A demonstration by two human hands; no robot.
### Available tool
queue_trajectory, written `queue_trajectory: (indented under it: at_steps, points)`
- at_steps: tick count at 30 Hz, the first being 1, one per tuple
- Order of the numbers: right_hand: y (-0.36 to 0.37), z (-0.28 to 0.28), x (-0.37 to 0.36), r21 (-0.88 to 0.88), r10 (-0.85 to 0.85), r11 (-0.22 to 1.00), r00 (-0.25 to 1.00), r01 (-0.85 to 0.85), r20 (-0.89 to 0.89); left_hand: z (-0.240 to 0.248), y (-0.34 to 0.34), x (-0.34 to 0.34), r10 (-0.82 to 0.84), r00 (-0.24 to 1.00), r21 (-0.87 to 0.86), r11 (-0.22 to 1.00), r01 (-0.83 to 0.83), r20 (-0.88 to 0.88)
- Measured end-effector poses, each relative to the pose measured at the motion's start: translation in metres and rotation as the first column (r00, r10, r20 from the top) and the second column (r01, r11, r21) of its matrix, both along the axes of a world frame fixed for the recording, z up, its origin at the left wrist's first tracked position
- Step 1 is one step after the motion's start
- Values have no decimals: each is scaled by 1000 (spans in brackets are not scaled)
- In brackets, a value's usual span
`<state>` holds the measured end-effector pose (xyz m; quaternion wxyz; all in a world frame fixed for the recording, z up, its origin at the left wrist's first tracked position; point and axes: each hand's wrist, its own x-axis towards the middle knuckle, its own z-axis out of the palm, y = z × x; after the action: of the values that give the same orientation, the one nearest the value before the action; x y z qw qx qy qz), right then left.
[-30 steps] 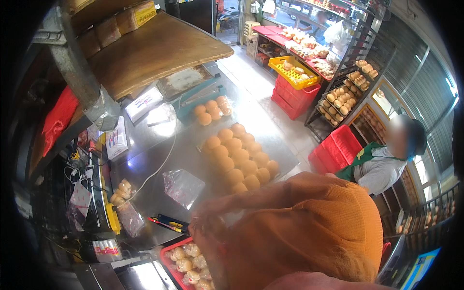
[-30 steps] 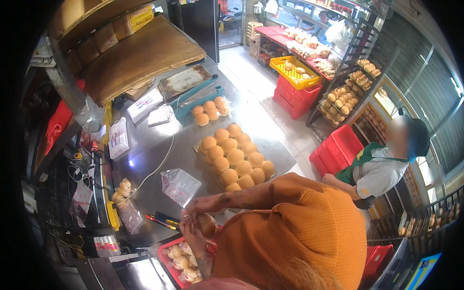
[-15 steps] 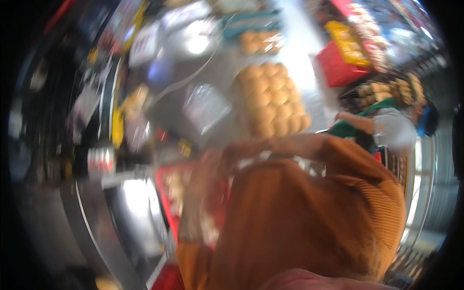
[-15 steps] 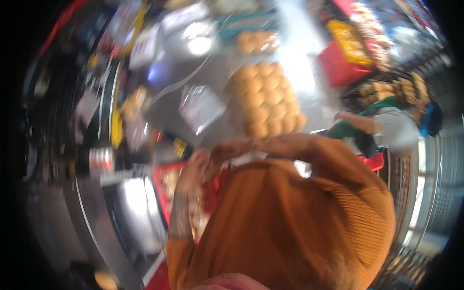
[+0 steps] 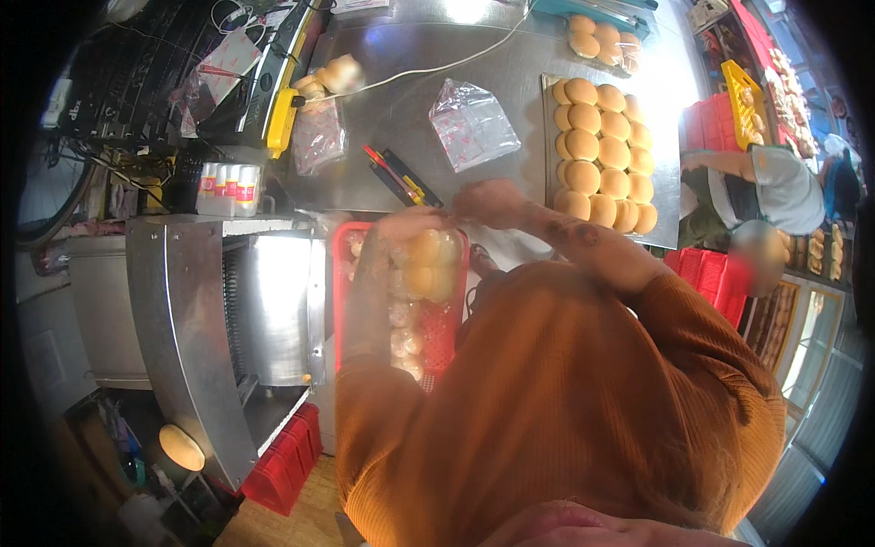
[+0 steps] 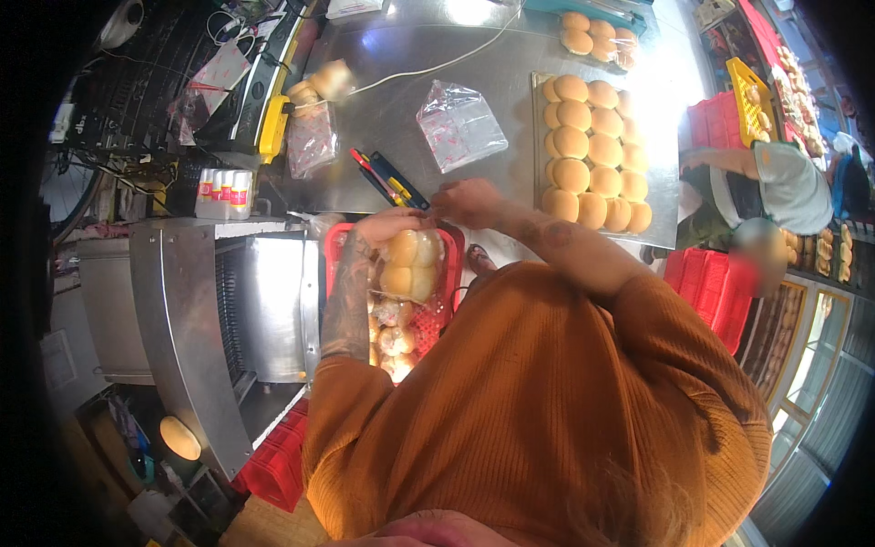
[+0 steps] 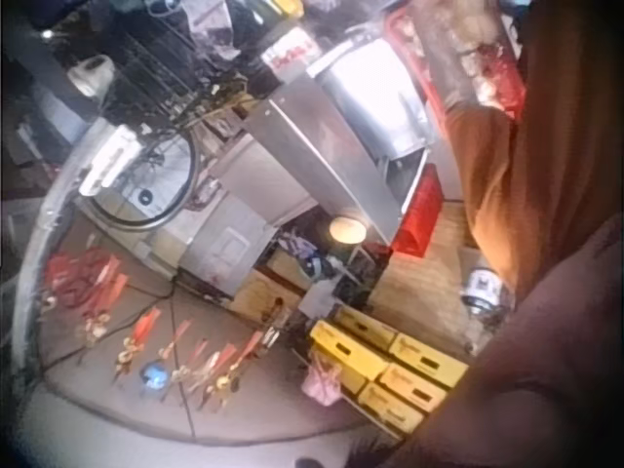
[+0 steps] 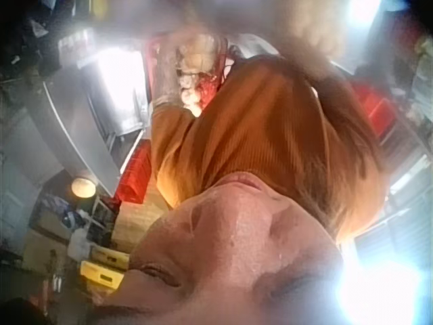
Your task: The person repeatedly picks round buns from a metal tray, places them into clear plastic bags, and sets the filled bags into a red basket. The process continues throughout the clip with consistent hand movements and no visible tool use.
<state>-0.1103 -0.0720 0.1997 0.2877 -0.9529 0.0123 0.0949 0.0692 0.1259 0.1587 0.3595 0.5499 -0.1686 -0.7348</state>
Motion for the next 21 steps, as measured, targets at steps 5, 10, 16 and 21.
queue_trajectory:
  at_steps: [5,10,16,21]
  points:
    - [23,-3,37,20,9,1000,997,-11,72,7,18,44,-69,965,14,997,75,-252]
    - [27,-26,69,-52,-6,999,999,8,42,2,23,79,46,999,76,996,-45,-10]
    - [26,-57,87,-13,-74,997,974,73,-213,-65,18,83,136,983,217,963,-160,120]
    - [30,-70,94,-84,-243,970,895,228,-375,-96,13,62,28,894,135,986,-98,447]
